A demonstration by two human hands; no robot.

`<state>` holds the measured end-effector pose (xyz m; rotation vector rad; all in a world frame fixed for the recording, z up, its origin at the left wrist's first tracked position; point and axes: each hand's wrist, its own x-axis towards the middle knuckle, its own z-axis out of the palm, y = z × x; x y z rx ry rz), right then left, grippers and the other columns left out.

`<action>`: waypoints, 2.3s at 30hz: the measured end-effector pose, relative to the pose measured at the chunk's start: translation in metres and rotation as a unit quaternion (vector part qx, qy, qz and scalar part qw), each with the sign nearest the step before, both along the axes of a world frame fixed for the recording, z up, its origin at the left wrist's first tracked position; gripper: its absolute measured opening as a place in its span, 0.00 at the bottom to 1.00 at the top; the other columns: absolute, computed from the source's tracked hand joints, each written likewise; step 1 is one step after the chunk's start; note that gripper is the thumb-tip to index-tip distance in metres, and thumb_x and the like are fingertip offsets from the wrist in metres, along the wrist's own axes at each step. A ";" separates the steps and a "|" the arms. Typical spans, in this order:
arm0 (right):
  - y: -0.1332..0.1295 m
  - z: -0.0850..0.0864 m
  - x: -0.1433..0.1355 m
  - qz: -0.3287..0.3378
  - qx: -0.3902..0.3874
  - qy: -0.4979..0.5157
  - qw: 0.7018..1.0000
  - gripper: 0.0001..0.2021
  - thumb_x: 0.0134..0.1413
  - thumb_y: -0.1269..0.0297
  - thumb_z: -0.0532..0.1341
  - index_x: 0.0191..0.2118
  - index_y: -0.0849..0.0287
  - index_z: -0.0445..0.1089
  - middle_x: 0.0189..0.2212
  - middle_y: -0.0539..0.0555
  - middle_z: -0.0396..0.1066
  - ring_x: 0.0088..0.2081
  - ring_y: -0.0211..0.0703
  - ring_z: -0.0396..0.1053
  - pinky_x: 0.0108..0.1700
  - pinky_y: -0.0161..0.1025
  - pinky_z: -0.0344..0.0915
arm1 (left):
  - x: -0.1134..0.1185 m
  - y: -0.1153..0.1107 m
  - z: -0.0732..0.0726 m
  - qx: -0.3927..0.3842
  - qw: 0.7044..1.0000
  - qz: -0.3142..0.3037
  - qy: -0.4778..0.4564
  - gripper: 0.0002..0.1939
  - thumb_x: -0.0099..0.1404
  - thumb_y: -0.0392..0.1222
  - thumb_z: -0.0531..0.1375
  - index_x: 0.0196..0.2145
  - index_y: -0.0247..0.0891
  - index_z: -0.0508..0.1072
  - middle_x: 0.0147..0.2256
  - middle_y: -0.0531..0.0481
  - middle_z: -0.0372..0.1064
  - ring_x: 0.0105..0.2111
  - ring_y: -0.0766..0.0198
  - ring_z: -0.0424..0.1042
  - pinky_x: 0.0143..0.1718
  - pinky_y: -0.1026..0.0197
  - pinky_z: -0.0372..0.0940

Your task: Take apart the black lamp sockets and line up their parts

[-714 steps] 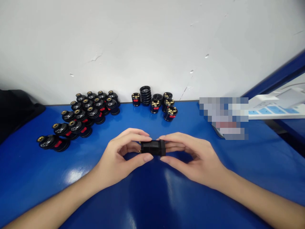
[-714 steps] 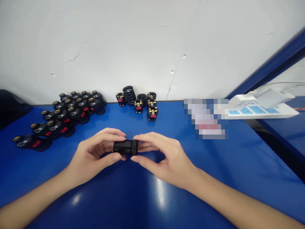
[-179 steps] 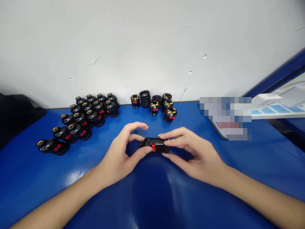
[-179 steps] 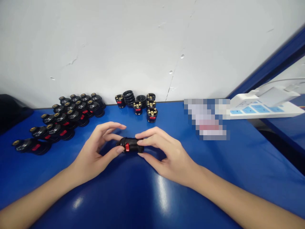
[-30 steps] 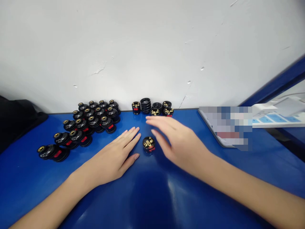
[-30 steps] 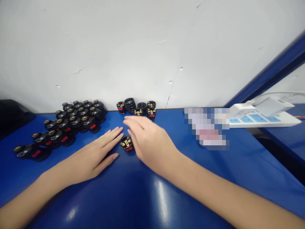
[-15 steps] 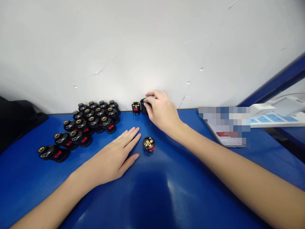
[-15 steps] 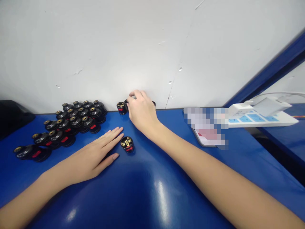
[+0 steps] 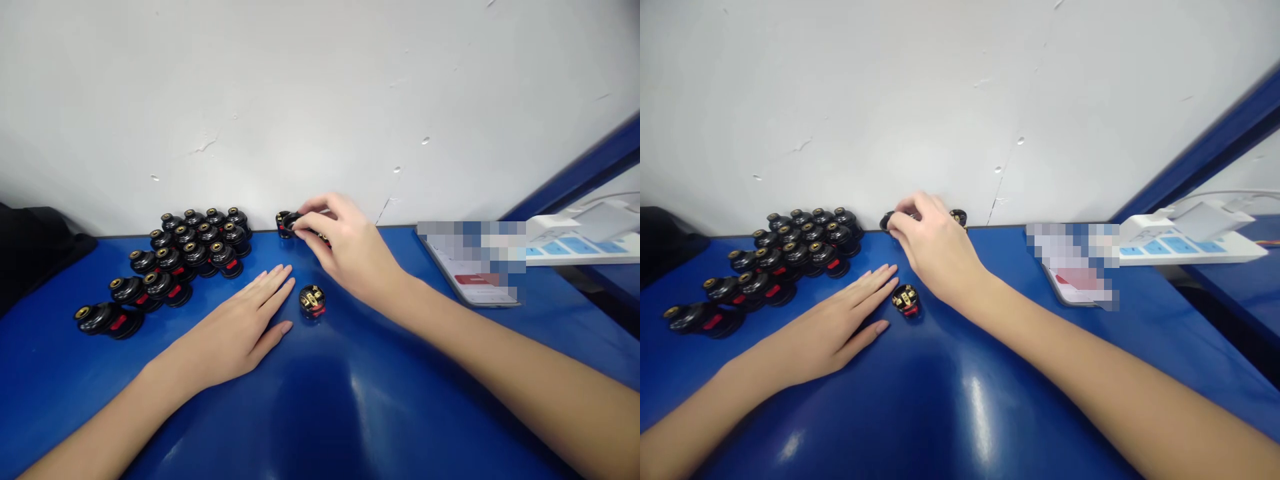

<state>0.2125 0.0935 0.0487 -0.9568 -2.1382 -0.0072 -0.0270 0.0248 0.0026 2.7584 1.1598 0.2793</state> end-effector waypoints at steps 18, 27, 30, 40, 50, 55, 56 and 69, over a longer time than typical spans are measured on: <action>-0.011 -0.031 0.019 0.103 -0.123 -0.017 0.987 0.07 0.68 0.73 0.66 0.46 0.60 0.82 0.49 0.61 0.80 0.50 0.51 0.81 0.57 0.50 0.78 | 0.001 0.001 0.002 0.059 0.998 0.022 -0.025 0.46 0.80 0.53 0.56 0.81 0.42 0.32 0.80 0.35 0.37 0.79 0.43 0.46 0.76 0.38 0.58; 0.017 0.014 0.042 -0.023 -0.009 -0.116 0.993 0.22 0.59 0.86 0.56 0.53 0.65 0.79 0.50 0.65 0.81 0.55 0.61 0.76 0.59 0.56 0.73 | 0.002 0.000 0.006 0.026 0.999 0.004 -0.020 0.40 0.81 0.47 0.56 0.81 0.44 0.40 0.80 0.44 0.39 0.80 0.43 0.40 0.77 0.36 0.55; 0.031 0.015 0.047 -0.031 -0.012 -0.203 0.979 0.28 0.53 0.89 0.54 0.55 0.66 0.78 0.50 0.64 0.81 0.55 0.60 0.74 0.59 0.54 0.71 | 0.003 0.000 0.008 0.024 1.000 -0.004 -0.006 0.39 0.81 0.46 0.55 0.81 0.44 0.42 0.81 0.45 0.38 0.80 0.43 0.38 0.76 0.35 0.55; 0.033 0.007 0.032 -0.061 -0.050 -0.324 0.943 0.22 0.61 0.85 0.55 0.54 0.68 0.81 0.47 0.67 0.82 0.53 0.60 0.73 0.57 0.49 0.66 | 0.004 0.000 0.009 0.013 0.999 -0.007 -0.029 0.38 0.80 0.44 0.57 0.80 0.46 0.46 0.80 0.45 0.39 0.80 0.41 0.41 0.76 0.34 0.55; 0.035 0.012 0.031 -0.073 -0.054 -0.302 0.949 0.23 0.60 0.85 0.55 0.54 0.69 0.81 0.49 0.67 0.83 0.55 0.61 0.75 0.58 0.52 0.67 | 0.004 -0.001 0.008 0.019 1.000 -0.006 -0.021 0.37 0.81 0.44 0.56 0.80 0.46 0.45 0.81 0.44 0.38 0.80 0.42 0.41 0.76 0.34 0.55; 0.021 0.024 0.040 -0.057 -0.014 -0.206 0.977 0.23 0.58 0.85 0.55 0.53 0.69 0.81 0.48 0.66 0.83 0.53 0.61 0.76 0.58 0.54 0.71 | 0.003 -0.001 0.008 0.023 0.999 -0.006 -0.027 0.38 0.80 0.44 0.56 0.80 0.46 0.45 0.81 0.43 0.38 0.79 0.41 0.42 0.76 0.34 0.56; 0.014 0.026 0.042 -0.046 -0.005 -0.180 0.982 0.23 0.59 0.85 0.55 0.53 0.68 0.81 0.48 0.65 0.83 0.53 0.60 0.77 0.58 0.54 0.73 | 0.004 -0.001 0.008 0.024 0.999 -0.006 -0.025 0.38 0.80 0.44 0.56 0.80 0.46 0.45 0.81 0.42 0.38 0.79 0.41 0.42 0.75 0.34 0.56; -0.059 -0.022 0.056 0.082 -0.055 -0.186 0.978 0.22 0.61 0.85 0.54 0.53 0.64 0.80 0.52 0.63 0.83 0.51 0.56 0.80 0.56 0.56 0.79 | 0.003 0.000 0.006 0.010 0.998 -0.012 -0.053 0.39 0.79 0.42 0.58 0.80 0.45 0.47 0.80 0.38 0.37 0.79 0.38 0.44 0.75 0.32 0.56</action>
